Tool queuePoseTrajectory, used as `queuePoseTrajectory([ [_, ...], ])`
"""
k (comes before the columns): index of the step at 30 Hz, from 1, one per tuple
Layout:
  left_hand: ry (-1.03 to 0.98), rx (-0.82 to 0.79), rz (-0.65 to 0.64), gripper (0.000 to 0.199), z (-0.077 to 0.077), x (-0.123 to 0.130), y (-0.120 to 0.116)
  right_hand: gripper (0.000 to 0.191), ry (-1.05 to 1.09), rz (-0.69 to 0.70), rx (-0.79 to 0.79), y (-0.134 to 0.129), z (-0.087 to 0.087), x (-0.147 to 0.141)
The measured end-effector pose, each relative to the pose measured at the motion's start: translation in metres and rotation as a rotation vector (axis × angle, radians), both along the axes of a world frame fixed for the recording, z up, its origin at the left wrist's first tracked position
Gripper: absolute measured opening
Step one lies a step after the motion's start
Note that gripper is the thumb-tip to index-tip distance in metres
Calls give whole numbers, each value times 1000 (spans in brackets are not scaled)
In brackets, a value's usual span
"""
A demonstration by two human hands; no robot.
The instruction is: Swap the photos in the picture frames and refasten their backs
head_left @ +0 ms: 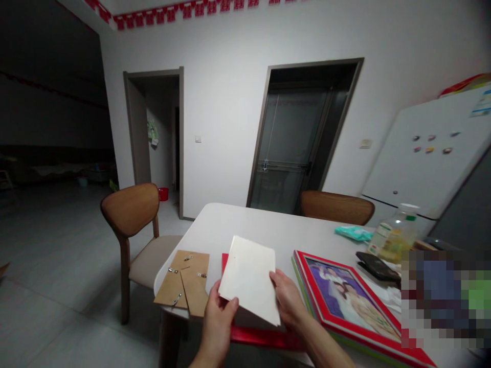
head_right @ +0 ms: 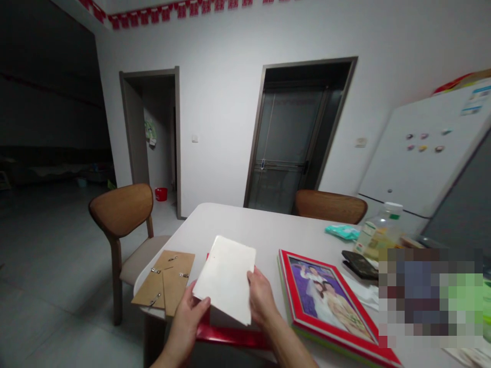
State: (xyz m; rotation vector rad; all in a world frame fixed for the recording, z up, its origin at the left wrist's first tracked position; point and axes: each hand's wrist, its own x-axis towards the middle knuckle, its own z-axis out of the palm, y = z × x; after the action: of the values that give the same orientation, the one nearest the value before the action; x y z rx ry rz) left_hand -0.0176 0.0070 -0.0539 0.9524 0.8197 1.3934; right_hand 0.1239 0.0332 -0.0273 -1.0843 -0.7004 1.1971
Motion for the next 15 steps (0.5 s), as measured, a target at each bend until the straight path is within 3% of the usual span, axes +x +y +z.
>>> queuePoseTrajectory([
  [4, 589, 184, 33, 62, -16, -6, -5, 34, -324, 62, -75, 3, -2, 38],
  [7, 950, 384, -53, 57, -24, -10, -7, 39, -515, 131, -103, 8, -14, 46],
  [11, 1149, 571, -95, 51, -30, -14, -5, 42, -884, 158, -93, 18, -24, 41],
  [15, 1249, 648, -119, 46, -24, -17, -4, 37, -1089, 85, -70, 27, -22, 37],
])
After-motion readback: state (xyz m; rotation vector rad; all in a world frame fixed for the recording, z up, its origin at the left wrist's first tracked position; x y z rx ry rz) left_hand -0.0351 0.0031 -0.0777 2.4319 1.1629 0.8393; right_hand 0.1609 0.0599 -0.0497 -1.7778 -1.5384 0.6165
